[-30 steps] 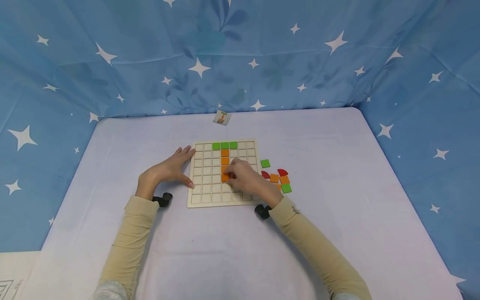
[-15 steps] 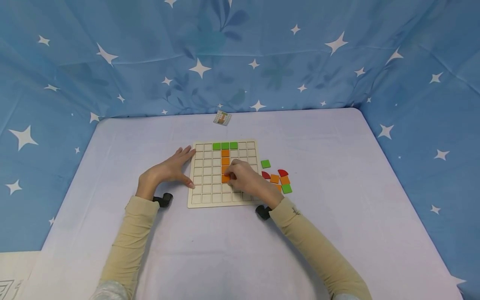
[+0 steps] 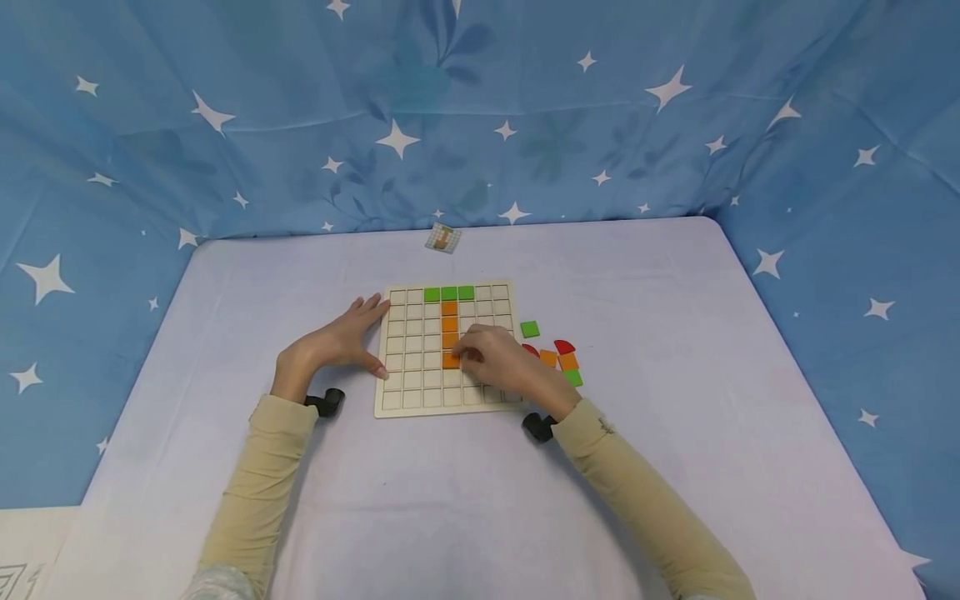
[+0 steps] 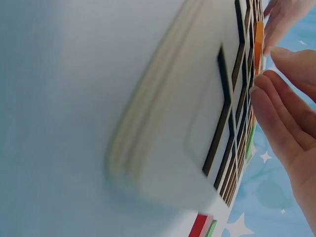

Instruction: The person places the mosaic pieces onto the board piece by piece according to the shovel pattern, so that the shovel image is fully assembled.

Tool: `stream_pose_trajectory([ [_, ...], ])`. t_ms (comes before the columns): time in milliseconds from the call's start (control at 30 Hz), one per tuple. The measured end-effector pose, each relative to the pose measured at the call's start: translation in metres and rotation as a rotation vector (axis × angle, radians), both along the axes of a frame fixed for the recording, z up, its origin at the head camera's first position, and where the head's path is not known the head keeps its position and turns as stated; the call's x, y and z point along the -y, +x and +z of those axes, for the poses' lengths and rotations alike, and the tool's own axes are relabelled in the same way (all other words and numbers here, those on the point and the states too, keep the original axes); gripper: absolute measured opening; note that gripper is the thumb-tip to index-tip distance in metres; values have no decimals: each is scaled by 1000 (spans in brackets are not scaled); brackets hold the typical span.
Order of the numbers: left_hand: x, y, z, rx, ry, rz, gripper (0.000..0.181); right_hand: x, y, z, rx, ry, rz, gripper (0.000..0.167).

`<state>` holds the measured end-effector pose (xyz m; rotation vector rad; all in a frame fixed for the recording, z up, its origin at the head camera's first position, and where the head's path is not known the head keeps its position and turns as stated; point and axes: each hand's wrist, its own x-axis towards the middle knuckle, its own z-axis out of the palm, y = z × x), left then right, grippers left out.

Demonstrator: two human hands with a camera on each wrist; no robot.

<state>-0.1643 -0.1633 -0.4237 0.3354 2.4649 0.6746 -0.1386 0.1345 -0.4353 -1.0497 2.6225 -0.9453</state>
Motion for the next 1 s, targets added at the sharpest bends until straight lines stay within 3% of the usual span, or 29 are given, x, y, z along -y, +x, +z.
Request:
stream_pose_trajectory([
  [267,0,0,0,-1,-4,-3,124,-17,5,2,25,26,-40,18],
  [733,2,1,-2,-10,17,0,123,-48,13,-1,-39,2,-70,17],
  [1000,2,1,-2,-21,16,-10,123,-42,12,-6,-10,8,-94,19],
])
